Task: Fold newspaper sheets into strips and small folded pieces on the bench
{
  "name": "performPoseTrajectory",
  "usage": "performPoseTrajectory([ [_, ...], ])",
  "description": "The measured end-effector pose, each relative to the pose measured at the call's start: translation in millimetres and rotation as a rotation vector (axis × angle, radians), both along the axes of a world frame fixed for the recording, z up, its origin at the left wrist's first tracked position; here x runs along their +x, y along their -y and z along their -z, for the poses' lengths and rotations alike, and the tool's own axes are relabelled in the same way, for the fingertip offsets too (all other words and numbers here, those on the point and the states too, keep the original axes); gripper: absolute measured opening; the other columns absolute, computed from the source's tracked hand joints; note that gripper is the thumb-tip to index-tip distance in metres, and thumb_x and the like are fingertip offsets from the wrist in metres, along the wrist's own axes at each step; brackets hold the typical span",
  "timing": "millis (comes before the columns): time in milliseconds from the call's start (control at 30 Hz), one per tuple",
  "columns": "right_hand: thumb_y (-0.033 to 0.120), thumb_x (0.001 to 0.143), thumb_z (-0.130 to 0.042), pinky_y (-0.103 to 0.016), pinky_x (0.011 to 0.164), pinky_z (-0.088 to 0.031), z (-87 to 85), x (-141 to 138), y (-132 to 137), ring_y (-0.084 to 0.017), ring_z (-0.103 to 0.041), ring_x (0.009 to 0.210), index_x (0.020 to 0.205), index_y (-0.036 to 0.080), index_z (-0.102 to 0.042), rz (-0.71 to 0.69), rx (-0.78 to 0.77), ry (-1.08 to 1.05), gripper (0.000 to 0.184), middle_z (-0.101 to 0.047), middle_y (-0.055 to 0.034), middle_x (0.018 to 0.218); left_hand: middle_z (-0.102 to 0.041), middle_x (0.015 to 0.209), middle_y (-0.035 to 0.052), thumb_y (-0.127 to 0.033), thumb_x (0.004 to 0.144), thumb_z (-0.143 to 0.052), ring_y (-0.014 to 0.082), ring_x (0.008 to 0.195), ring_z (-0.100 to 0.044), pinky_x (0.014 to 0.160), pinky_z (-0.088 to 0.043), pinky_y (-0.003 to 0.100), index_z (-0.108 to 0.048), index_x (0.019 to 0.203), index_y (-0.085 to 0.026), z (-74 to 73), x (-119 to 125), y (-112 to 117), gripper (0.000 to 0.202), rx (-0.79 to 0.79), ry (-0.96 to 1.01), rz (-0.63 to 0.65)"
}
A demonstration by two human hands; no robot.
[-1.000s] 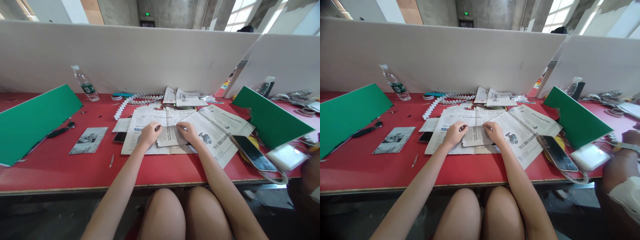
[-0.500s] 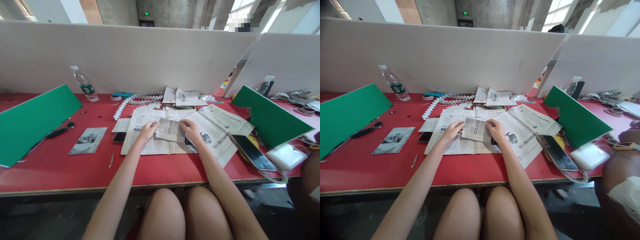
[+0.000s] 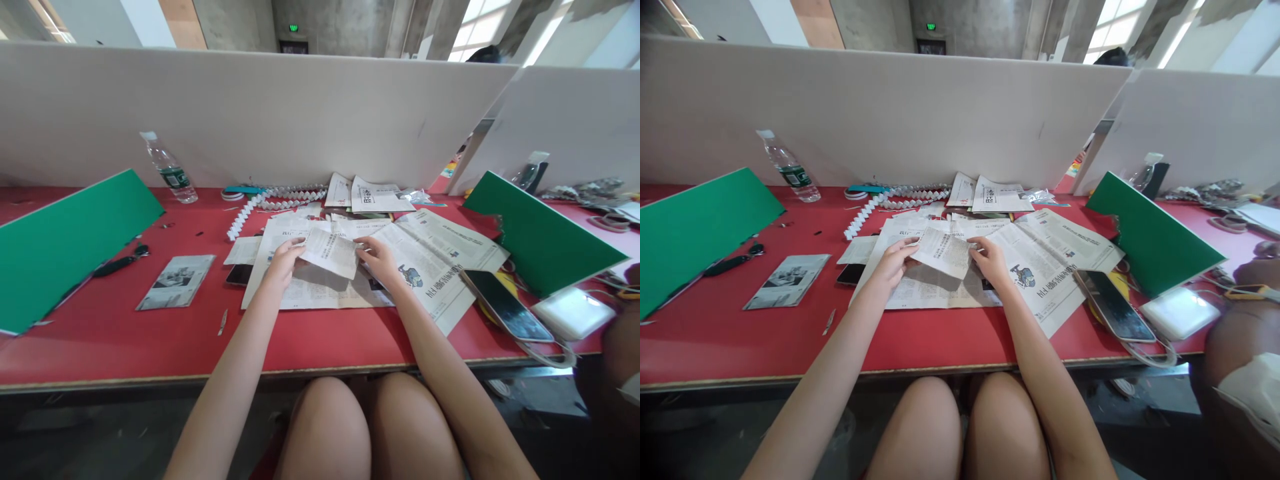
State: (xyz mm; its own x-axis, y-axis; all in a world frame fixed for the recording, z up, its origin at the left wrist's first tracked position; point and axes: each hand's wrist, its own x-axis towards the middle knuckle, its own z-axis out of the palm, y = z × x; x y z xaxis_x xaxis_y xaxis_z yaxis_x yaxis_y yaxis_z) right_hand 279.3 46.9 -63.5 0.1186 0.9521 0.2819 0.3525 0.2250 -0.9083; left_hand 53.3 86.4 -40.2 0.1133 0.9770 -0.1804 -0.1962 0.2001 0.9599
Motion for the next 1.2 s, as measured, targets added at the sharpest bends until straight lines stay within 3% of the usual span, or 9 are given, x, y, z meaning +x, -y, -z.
performPoseTrajectory([
  [133,0.033,0.071,-0.058,-0.030,0.063,-0.051,3.5,-0.7,-2.6,-0.013,-0.058,0.062,0.096,0.020,-0.058,0.029,-0.065,-0.188,0.028,-0.055,0.0018,0.071,-0.068,0.080,0.0075,-0.001,0.073,-0.059,0.0153,0.078,-0.066,0.082,-0.054,0.029,-0.064,0.085,-0.013,-2.1,0.0,1.0,0.017,-0.222,0.241,0.228],
  [267,0.036,0.071,-0.059,-0.031,0.066,-0.051,0.3,-3.7,-1.2,-0.014,-0.061,0.063,0.096,0.021,-0.059,-0.043,-0.094,-0.211,0.029,-0.058,0.0014,0.074,-0.070,0.089,0.0082,0.002,0.076,-0.054,0.0159,0.085,-0.067,0.089,-0.052,0.029,-0.065,0.090,-0.013,1.6,2.6,1.0,0.024,-0.214,0.297,0.236],
  [467,0.036,0.073,-0.057,-0.029,0.066,-0.049,-7.8,-9.4,5.2,-0.014,-0.062,0.065,0.090,0.020,-0.059,-0.131,-0.151,-0.161,0.023,-0.062,-0.0003,0.075,-0.069,0.098,0.0121,-0.008,0.084,-0.053,0.0184,0.087,-0.067,0.082,-0.056,0.031,-0.065,0.100,-0.009,1.9,1.9,0.4,0.020,-0.203,0.304,0.220],
  [900,0.025,0.072,-0.052,-0.023,0.046,-0.034,-17.6,-14.9,15.5,-0.010,-0.045,0.045,0.119,0.022,-0.050,-0.274,-0.319,-0.006,0.046,-0.047,0.0083,0.049,-0.070,0.087,0.0111,-0.023,0.080,-0.064,0.0178,0.072,-0.067,0.066,-0.057,0.030,-0.066,0.093,-0.013,0.2,10.8,6.2,0.016,-0.259,0.181,0.253],
  [1200,0.028,0.073,-0.058,-0.024,0.048,-0.036,-12.6,-15.8,14.4,-0.011,-0.047,0.048,0.122,0.022,-0.046,-0.359,-0.338,-0.071,0.051,-0.048,0.0077,0.056,-0.069,0.093,0.0107,-0.025,0.080,-0.063,0.0162,0.068,-0.065,0.059,-0.054,0.029,-0.064,0.103,-0.015,2.3,9.7,5.4,0.024,-0.200,0.140,0.234],
])
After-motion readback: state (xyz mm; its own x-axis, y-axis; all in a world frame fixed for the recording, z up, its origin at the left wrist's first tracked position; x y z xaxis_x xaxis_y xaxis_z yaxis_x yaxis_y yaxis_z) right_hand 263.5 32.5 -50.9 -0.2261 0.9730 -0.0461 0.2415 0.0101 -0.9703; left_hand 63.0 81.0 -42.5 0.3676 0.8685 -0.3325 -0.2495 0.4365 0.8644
